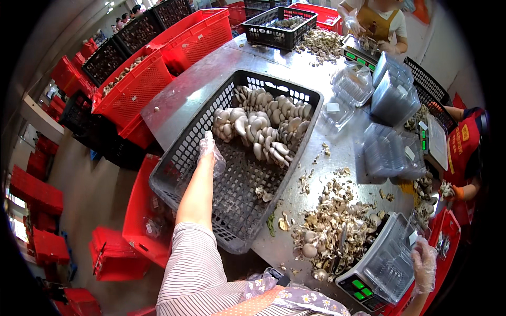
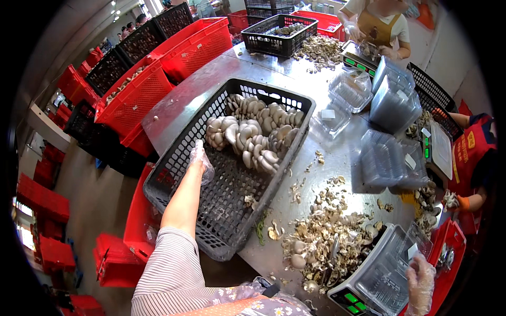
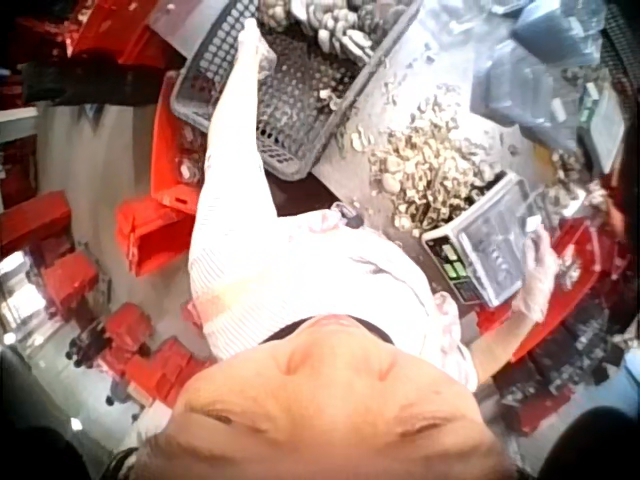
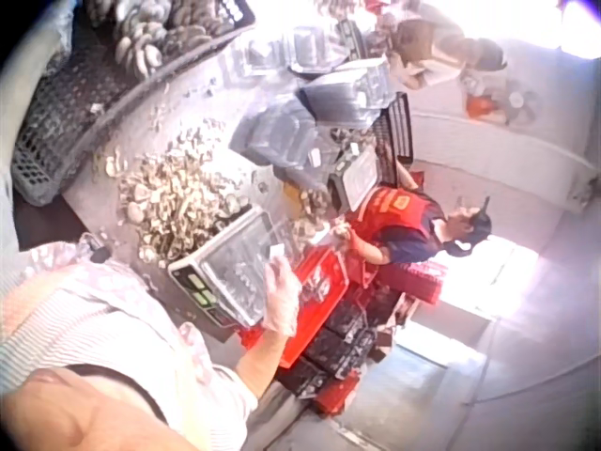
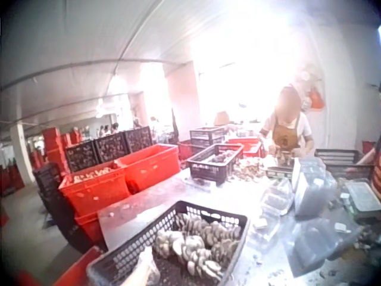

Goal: The person trims oyster mushrooms using shears, removes the base, and places the trimmed clusters into clear plastic containers on a digital scale. After weighing, the containers are closed and placed into red crates. The person repeats this process with multiple mushroom clusters throughout the clip.

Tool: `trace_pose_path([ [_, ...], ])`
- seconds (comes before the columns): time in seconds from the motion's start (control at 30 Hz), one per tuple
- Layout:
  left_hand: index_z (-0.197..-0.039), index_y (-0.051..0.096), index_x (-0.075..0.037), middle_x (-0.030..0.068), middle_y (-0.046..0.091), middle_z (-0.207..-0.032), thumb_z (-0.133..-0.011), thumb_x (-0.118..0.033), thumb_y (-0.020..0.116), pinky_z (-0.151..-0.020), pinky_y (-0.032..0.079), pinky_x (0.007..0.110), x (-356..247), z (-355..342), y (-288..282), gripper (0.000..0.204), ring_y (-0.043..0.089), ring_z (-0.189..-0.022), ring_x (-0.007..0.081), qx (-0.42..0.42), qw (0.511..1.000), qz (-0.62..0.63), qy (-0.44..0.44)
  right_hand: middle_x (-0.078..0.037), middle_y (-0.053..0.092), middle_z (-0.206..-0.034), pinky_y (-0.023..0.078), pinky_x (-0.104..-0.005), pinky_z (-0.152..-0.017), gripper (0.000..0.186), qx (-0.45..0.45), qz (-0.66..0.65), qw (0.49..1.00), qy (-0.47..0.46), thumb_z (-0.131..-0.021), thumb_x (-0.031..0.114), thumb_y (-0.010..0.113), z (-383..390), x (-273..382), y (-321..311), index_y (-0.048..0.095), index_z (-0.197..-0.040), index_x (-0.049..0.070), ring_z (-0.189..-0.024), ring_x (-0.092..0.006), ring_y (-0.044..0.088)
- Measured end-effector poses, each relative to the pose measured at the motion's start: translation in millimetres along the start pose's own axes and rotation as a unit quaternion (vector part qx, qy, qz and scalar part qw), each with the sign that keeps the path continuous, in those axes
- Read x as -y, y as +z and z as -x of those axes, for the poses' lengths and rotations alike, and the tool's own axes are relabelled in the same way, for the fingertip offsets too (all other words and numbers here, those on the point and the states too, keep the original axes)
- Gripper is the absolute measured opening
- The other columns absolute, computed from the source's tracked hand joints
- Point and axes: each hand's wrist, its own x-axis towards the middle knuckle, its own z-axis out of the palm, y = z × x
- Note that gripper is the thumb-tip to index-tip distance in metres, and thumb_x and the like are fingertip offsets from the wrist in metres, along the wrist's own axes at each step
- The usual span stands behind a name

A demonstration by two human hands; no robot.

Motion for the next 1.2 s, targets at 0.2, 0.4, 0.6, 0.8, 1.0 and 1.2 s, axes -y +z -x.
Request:
trace_pose_path([
  [0.2, -0.115, 0.066, -0.006, 0.0063, 0.068, -0.102, -0.095, -0.063, 0.051, -0.077, 0.051, 0.037, 3, -11, 37, 0.062, 0.064, -0.087, 0.0199, 0.043, 0.995, 0.054, 0.068, -0.013, 0.068, -0.107, 0.052, -0.0360, -0.088, 0.043, 0.075, 0.011, 0.994, -0.083, -0.079, 0.002, 0.073, -19, 66, 37, 0.064, -0.121, 0.004, -0.102, -0.0247, 0.067],
  [0.4, -0.103, 0.072, -0.009, 0.0069, 0.071, -0.079, -0.101, -0.063, 0.035, -0.054, 0.053, 0.038, -13, -27, 45, 0.065, 0.066, -0.061, 0.0243, 0.151, 0.970, 0.189, -0.016, -0.011, 0.071, -0.108, 0.051, -0.0380, -0.088, 0.044, 0.148, 0.034, 0.979, -0.139, -0.079, 0.009, 0.075, -50, 122, 71, 0.065, -0.121, 0.006, -0.098, -0.0279, 0.069],
  [0.6, -0.130, 0.061, -0.006, 0.0173, 0.070, -0.117, -0.099, -0.060, 0.042, -0.086, 0.059, 0.045, -20, -40, 35, 0.065, 0.070, -0.096, 0.0319, 0.238, 0.921, 0.303, -0.063, -0.011, 0.073, -0.104, 0.052, -0.0388, -0.088, 0.040, 0.192, 0.007, 0.962, -0.194, -0.084, 0.017, 0.075, -71, 148, 106, 0.066, -0.122, 0.008, -0.097, -0.0272, 0.070],
  [0.8, -0.134, 0.058, -0.006, 0.0114, 0.068, -0.125, -0.099, -0.058, 0.046, -0.093, 0.055, 0.042, -44, -28, 32, 0.063, 0.067, -0.107, 0.0286, 0.225, 0.951, 0.193, -0.084, -0.014, 0.073, -0.105, 0.054, -0.0414, -0.085, 0.036, 0.218, -0.010, 0.931, -0.293, -0.089, 0.022, 0.074, -96, 194, 145, 0.066, -0.120, 0.005, -0.094, -0.0298, 0.071],
  [1.0, -0.135, 0.057, -0.006, 0.0081, 0.069, -0.118, -0.099, -0.053, 0.055, -0.082, 0.057, 0.034, -30, -39, 30, 0.059, 0.068, -0.094, 0.0196, 0.220, 0.974, 0.051, 0.010, -0.017, 0.072, -0.100, 0.055, -0.0424, -0.079, 0.031, 0.239, -0.029, 0.898, -0.367, -0.090, 0.020, 0.072, -110, 233, 167, 0.066, -0.116, 0.005, -0.090, -0.0357, 0.070],
  [1.2, -0.140, 0.054, -0.015, 0.0053, 0.066, -0.128, -0.097, -0.067, 0.044, -0.089, 0.055, 0.043, -39, -17, 29, 0.068, 0.065, -0.105, 0.0234, 0.257, 0.949, 0.180, -0.034, -0.016, 0.071, -0.101, 0.055, -0.0423, -0.079, 0.032, 0.278, -0.052, 0.869, -0.407, -0.091, 0.019, 0.071, -125, 262, 181, 0.064, -0.120, 0.006, -0.092, -0.0348, 0.069],
])
